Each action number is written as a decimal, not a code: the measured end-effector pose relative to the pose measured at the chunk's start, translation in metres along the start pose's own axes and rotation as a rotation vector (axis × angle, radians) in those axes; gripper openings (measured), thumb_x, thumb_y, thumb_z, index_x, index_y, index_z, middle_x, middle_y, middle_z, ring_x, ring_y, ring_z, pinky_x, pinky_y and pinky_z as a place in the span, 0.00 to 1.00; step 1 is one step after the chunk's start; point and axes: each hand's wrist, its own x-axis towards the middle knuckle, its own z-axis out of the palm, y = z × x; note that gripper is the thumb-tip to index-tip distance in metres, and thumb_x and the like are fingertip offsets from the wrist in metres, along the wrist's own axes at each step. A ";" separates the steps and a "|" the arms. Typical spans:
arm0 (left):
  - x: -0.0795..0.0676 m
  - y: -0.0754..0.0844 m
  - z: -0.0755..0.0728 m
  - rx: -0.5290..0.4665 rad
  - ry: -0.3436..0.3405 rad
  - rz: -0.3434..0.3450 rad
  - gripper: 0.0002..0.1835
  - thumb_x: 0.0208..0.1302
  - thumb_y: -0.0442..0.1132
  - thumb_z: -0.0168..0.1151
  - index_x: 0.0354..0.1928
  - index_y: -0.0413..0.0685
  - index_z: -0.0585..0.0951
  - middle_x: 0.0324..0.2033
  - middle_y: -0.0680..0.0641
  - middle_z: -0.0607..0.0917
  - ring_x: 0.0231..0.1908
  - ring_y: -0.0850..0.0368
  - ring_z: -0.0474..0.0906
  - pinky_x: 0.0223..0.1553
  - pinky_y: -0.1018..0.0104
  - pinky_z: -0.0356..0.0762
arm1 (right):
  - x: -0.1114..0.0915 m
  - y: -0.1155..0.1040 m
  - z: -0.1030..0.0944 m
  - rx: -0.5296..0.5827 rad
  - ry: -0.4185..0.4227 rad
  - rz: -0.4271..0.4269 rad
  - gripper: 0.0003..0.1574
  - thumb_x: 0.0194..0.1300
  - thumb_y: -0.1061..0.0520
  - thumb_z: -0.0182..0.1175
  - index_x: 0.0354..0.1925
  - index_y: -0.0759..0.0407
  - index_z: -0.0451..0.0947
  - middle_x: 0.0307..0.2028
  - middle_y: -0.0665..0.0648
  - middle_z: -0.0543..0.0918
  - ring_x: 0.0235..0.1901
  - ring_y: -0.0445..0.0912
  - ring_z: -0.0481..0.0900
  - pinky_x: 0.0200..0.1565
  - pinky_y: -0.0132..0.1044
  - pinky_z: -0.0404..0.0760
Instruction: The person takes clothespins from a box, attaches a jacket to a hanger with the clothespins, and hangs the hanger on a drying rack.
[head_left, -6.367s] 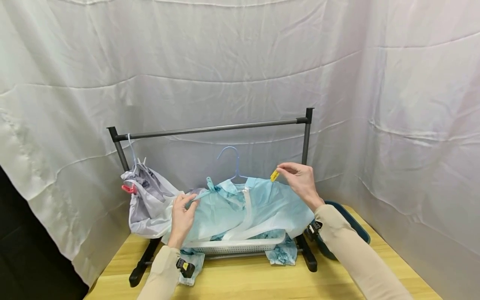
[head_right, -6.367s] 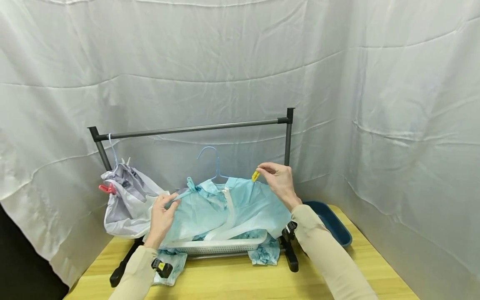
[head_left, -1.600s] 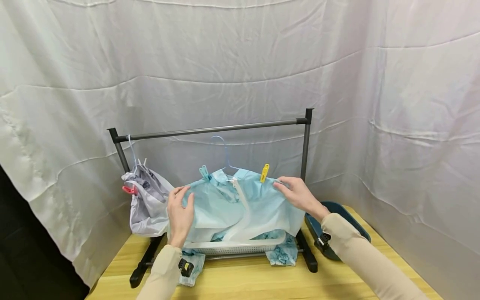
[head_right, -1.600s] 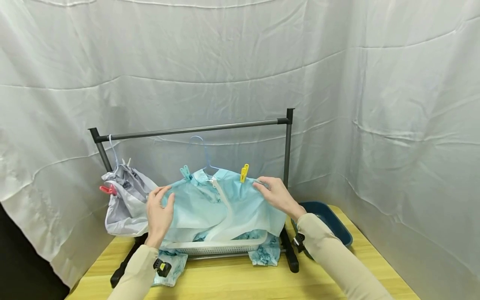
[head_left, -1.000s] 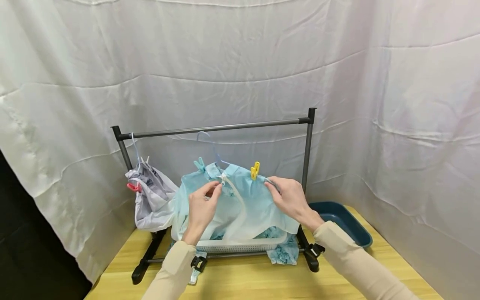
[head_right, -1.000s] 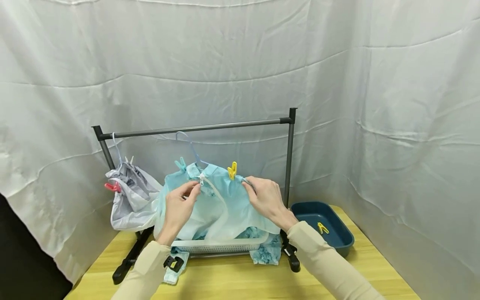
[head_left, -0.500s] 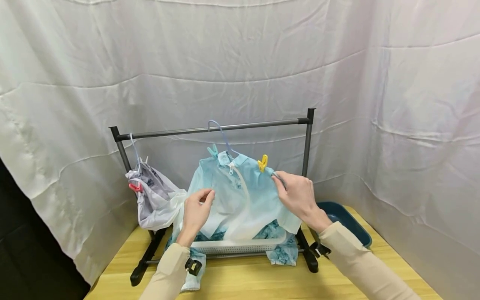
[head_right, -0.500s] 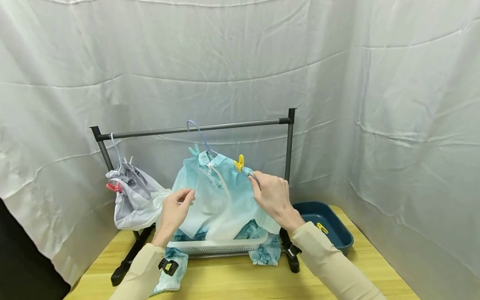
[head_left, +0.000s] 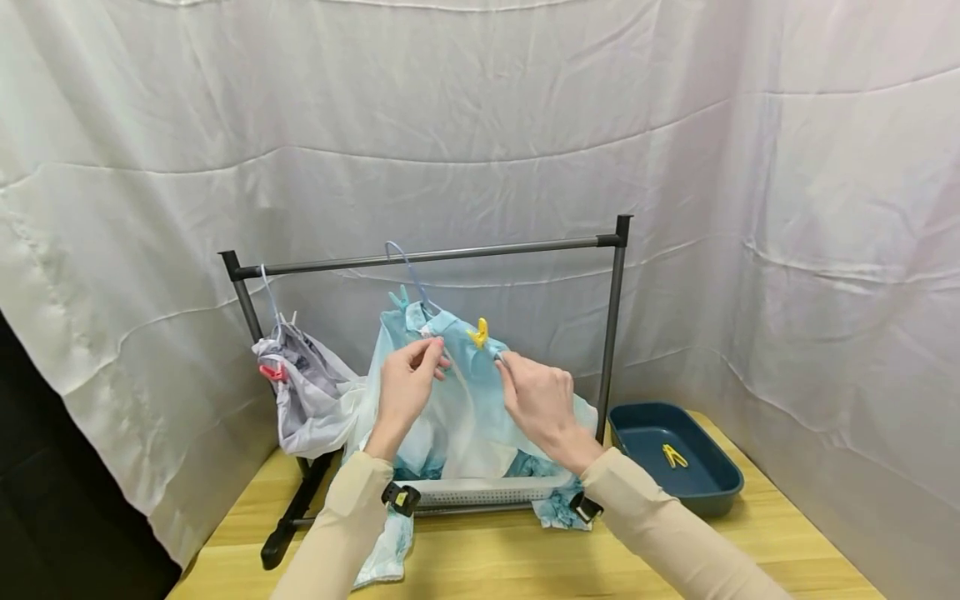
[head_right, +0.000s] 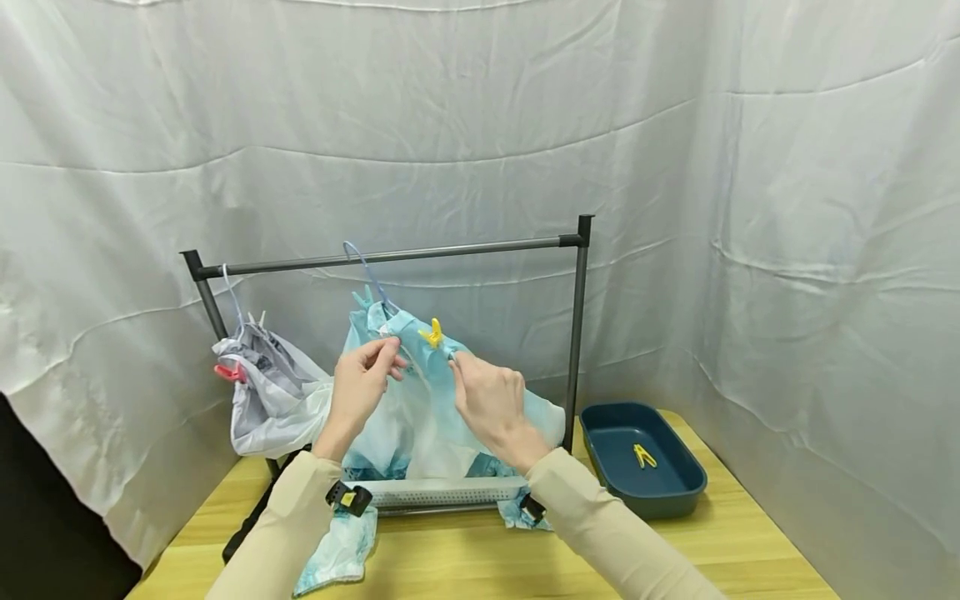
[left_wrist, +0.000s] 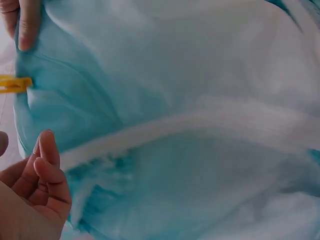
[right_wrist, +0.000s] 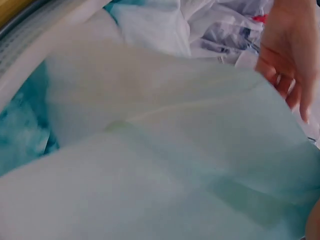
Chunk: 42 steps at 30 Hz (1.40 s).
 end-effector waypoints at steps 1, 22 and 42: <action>0.002 0.003 -0.001 -0.014 0.002 -0.014 0.20 0.70 0.55 0.57 0.41 0.47 0.87 0.27 0.45 0.88 0.25 0.55 0.83 0.37 0.65 0.78 | 0.001 -0.004 0.002 -0.004 0.008 -0.006 0.15 0.68 0.57 0.62 0.24 0.53 0.71 0.12 0.45 0.66 0.11 0.34 0.48 0.14 0.28 0.49; 0.024 0.012 -0.020 -0.247 0.059 -0.273 0.14 0.63 0.41 0.68 0.37 0.35 0.81 0.21 0.56 0.84 0.18 0.61 0.79 0.20 0.71 0.72 | 0.004 -0.046 0.036 -0.010 0.005 -0.041 0.13 0.68 0.56 0.62 0.26 0.52 0.72 0.13 0.46 0.66 0.09 0.38 0.54 0.15 0.28 0.46; 0.052 0.004 -0.083 -0.357 0.030 -0.389 0.06 0.69 0.33 0.58 0.35 0.41 0.82 0.30 0.54 0.82 0.23 0.65 0.75 0.23 0.76 0.76 | 0.004 -0.061 0.033 0.256 -0.155 -0.211 0.17 0.71 0.49 0.59 0.52 0.56 0.80 0.34 0.50 0.83 0.29 0.40 0.78 0.30 0.33 0.76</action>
